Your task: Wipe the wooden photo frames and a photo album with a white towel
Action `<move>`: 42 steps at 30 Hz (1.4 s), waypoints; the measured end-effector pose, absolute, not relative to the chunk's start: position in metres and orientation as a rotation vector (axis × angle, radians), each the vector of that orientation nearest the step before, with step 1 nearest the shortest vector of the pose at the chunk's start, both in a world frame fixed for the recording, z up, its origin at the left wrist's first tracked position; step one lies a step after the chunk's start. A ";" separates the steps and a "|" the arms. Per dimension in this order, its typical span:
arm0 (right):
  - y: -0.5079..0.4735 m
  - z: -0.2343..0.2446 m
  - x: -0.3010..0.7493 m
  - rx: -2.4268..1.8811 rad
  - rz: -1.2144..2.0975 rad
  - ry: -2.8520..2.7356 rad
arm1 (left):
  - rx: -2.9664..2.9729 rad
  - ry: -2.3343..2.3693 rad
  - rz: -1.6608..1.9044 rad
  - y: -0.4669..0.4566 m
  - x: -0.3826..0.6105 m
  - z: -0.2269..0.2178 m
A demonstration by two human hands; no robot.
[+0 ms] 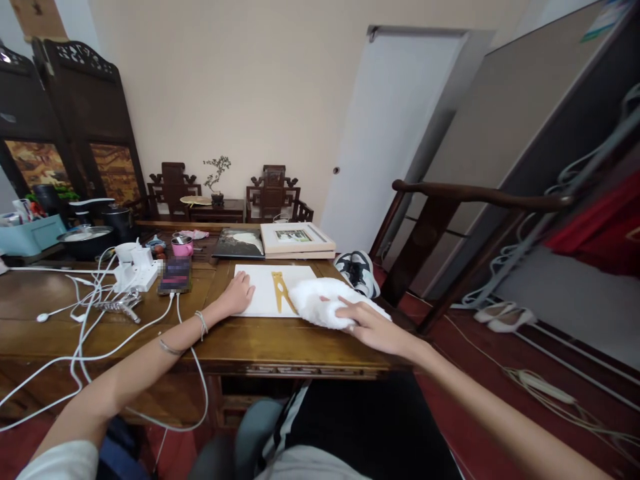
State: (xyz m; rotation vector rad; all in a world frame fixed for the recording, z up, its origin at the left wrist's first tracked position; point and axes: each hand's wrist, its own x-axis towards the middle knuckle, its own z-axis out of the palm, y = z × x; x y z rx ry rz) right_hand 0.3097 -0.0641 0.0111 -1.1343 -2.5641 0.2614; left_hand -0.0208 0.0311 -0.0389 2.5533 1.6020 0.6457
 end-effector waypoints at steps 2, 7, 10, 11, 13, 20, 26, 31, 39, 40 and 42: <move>-0.070 0.016 0.312 -1.162 0.288 -2.579 | 2.560 1.593 0.652 0.032 -0.021 -0.039; -0.019 0.024 0.294 -1.243 0.257 -2.533 | 2.576 1.599 0.630 0.033 -0.023 -0.038; 0.026 0.022 0.275 -1.291 0.212 -2.448 | 2.556 1.605 0.625 0.032 -0.024 -0.037; 0.038 0.022 0.270 -1.316 0.196 -2.412 | 2.545 1.611 0.617 0.032 -0.024 -0.036; 0.055 0.020 0.262 -1.350 0.176 -2.364 | 2.524 1.629 0.588 0.031 -0.024 -0.034; 0.003 0.009 0.275 -1.286 0.157 -2.444 | 2.485 1.709 0.538 0.032 -0.023 -0.036; -0.068 0.018 0.301 -1.176 0.244 -2.518 | 2.496 1.688 0.581 0.030 -0.020 -0.038; -0.023 0.036 0.270 -1.256 0.293 -2.565 | 2.474 1.684 0.567 0.023 -0.018 -0.028; 0.031 0.025 0.184 -1.500 0.147 -2.363 | 2.482 1.700 0.496 0.030 -0.022 -0.033; 0.023 0.023 0.179 -1.483 0.158 -2.382 | 2.494 1.692 0.525 0.031 -0.022 -0.035; -0.002 0.019 0.175 -1.396 0.178 -2.454 | 2.549 1.656 0.579 0.034 -0.022 -0.039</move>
